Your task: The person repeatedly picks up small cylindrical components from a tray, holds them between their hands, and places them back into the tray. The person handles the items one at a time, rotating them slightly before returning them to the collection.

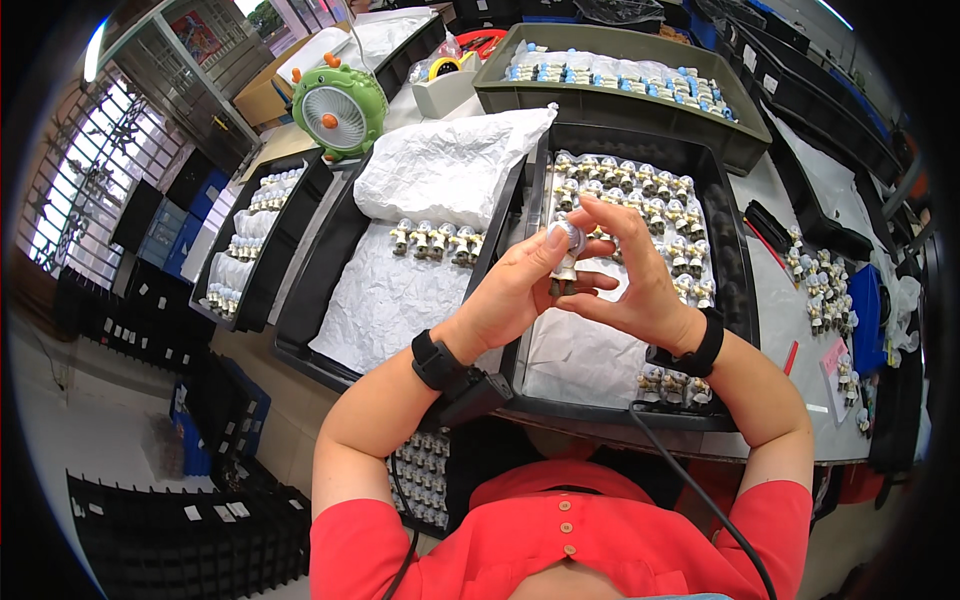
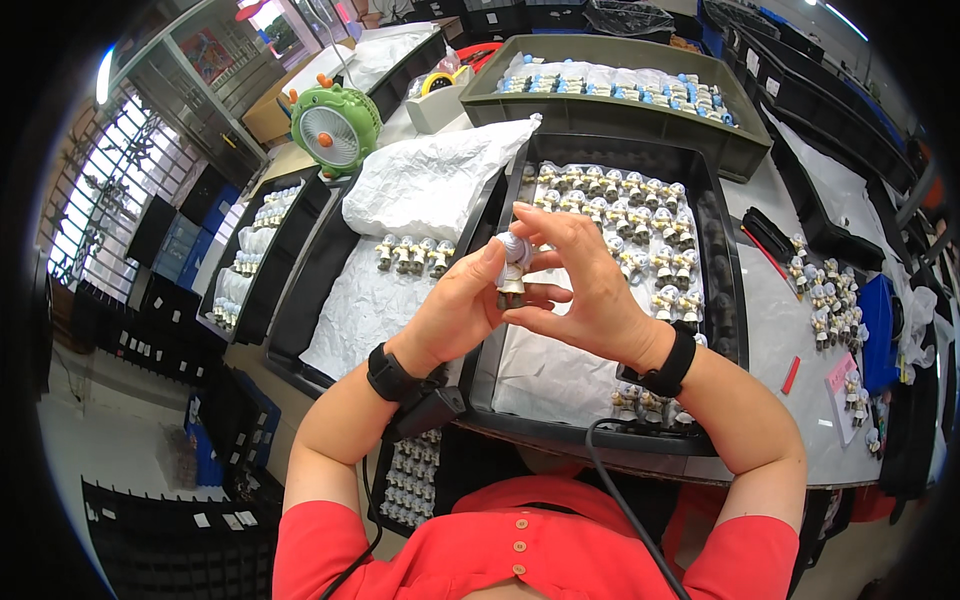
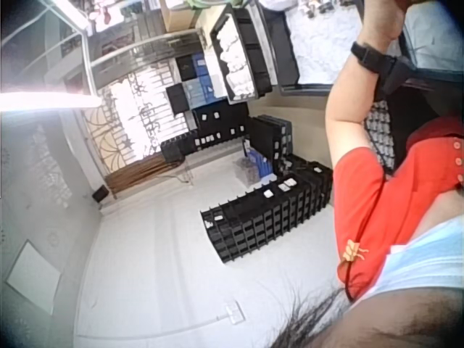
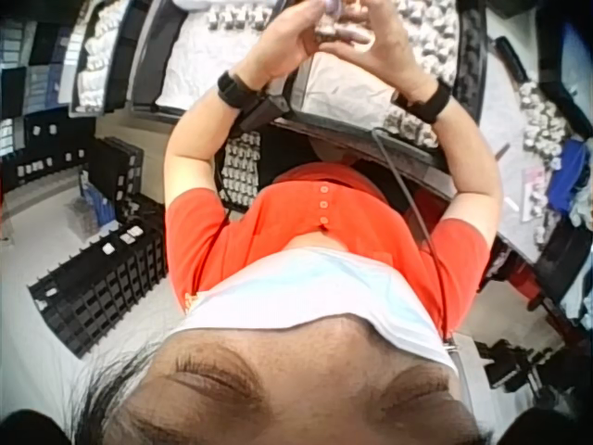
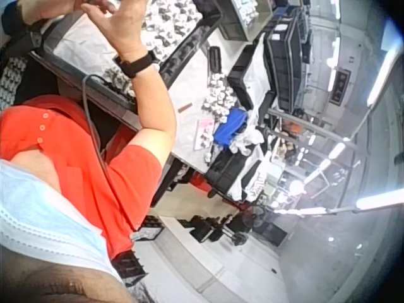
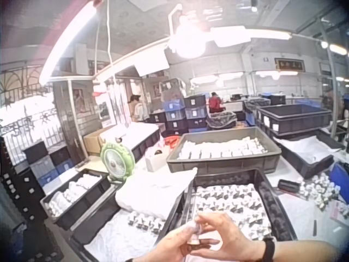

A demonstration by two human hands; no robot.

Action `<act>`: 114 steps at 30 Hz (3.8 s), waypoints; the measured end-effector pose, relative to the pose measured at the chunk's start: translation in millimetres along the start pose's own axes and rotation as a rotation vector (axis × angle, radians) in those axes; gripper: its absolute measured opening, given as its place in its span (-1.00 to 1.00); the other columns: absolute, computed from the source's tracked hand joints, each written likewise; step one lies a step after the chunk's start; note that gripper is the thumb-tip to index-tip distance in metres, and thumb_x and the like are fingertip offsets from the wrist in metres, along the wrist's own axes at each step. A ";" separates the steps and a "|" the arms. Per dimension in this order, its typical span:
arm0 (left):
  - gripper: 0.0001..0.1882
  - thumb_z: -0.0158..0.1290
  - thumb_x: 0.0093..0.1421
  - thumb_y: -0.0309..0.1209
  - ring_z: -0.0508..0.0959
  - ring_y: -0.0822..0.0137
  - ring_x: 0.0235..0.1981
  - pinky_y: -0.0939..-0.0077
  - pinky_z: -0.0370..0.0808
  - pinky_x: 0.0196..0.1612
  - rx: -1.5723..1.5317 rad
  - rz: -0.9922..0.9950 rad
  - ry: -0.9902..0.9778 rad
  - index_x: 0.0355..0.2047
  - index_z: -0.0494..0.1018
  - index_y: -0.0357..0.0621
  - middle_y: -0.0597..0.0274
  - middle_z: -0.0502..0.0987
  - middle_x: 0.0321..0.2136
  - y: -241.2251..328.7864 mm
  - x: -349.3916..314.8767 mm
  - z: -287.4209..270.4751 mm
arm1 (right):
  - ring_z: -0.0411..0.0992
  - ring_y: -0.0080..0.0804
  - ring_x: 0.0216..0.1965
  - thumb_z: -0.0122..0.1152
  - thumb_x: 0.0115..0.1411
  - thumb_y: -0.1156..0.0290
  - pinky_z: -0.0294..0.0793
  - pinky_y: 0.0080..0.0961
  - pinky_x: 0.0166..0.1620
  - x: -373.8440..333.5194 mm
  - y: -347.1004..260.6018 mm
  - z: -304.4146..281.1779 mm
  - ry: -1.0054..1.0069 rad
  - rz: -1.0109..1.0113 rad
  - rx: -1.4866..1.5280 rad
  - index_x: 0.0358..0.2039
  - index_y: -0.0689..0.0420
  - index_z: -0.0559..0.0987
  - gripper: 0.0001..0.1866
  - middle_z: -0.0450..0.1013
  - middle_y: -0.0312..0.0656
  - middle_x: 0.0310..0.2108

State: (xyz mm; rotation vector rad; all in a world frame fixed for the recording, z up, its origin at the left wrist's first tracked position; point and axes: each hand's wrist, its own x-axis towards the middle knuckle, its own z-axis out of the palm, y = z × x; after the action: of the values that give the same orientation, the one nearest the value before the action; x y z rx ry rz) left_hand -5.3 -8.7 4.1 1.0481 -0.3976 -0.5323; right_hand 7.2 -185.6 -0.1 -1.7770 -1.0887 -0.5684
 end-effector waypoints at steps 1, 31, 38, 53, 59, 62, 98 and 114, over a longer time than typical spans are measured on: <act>-0.39 -0.28 0.32 0.03 0.48 0.06 -0.04 0.27 0.49 -0.04 -0.015 -0.009 -0.004 0.20 0.09 -0.15 0.01 0.33 0.05 0.5 0.2 -0.2 | 0.31 -0.28 -0.03 0.50 -0.25 0.50 0.53 -0.43 -0.06 -0.2 -0.1 0.2 -0.005 0.019 0.017 0.20 0.06 0.19 -0.03 0.29 -0.14 -0.02; -0.44 -0.28 0.34 -0.14 0.47 0.13 -0.04 0.30 0.46 -0.03 -0.197 -0.022 -0.124 0.24 0.05 -0.18 -0.04 0.37 0.01 0.7 5.5 -11.8 | 0.34 -0.26 -0.04 0.50 -0.24 0.44 0.45 -0.38 0.00 -2.3 4.9 -3.1 -0.026 0.135 0.009 0.23 0.07 0.15 -0.01 0.31 -0.13 -0.03; -0.58 0.07 0.20 -0.34 0.55 0.39 -0.25 0.43 0.51 -0.15 -0.022 -0.007 0.071 0.05 0.30 -0.16 0.28 0.49 -0.22 1.3 6.3 -19.6 | 0.31 -0.24 0.02 0.47 -0.20 0.41 0.25 -0.32 0.12 -2.2 9.3 -4.1 -0.033 0.137 -0.057 0.24 0.10 0.13 -0.01 0.35 -0.11 -0.03; -0.62 0.25 -0.13 -0.40 0.60 0.32 -0.32 0.47 0.50 -0.25 1.092 -0.179 1.331 -0.23 0.55 -0.19 0.15 0.61 -0.33 57.2 -65.5 -258.5 | 0.33 -0.27 -0.01 0.34 -0.02 0.35 0.32 -0.34 0.01 -3.2 34.2 -5.7 0.039 0.267 -0.133 0.22 0.10 0.17 -0.19 0.38 -0.14 -0.04; -0.68 0.23 -0.12 -0.36 0.59 0.24 -0.25 0.42 0.48 -0.14 1.338 -0.291 1.220 -0.28 0.58 -0.09 0.14 0.61 -0.31 48.2 -57.1 -269.3 | 0.36 -0.32 -0.06 0.33 -0.01 0.39 0.36 -0.40 -0.04 -6.2 39.2 -7.7 0.025 0.320 -0.142 0.23 0.07 0.18 -0.21 0.39 -0.15 -0.06; -0.67 0.21 -0.10 -0.38 0.59 0.19 -0.22 0.40 0.47 -0.12 1.361 -0.229 1.127 -0.26 0.57 -0.15 0.07 0.60 -0.29 39.8 -52.2 -275.9 | 0.37 -0.34 -0.07 0.32 -0.01 0.39 0.38 -0.43 -0.07 -7.4 42.5 -4.5 0.009 0.334 -0.156 0.22 0.07 0.18 -0.22 0.40 -0.15 -0.07; -0.43 0.15 0.03 -0.19 0.50 -0.08 -0.18 0.16 0.40 -0.14 1.481 -0.374 -0.783 -0.04 0.29 -0.29 -0.13 0.52 -0.26 -104.5 66.0 67.7 | 0.44 -0.38 -0.30 0.19 0.05 0.53 0.42 -0.47 -0.21 3.9 39.1 -19.5 0.353 0.205 -0.014 0.11 0.11 0.28 -0.43 0.46 -0.16 -0.24; -0.63 0.08 -0.01 -0.32 0.53 0.26 -0.44 0.42 0.50 -0.49 1.319 -0.656 -0.678 -0.22 0.34 -0.28 0.09 0.47 -0.39 -106.7 74.9 65.5 | 0.47 -0.45 -0.29 0.18 0.06 0.52 0.45 -0.53 -0.22 3.6 41.1 -22.1 0.330 0.234 0.036 0.01 0.13 0.40 -0.56 0.47 -0.19 -0.25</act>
State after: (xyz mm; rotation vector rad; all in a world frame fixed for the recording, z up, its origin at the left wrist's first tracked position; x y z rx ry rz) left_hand -4.6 -140.9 -57.3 2.3008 -1.0910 -1.2966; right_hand 46.4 -210.4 -7.1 -1.6776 -0.6513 -0.6638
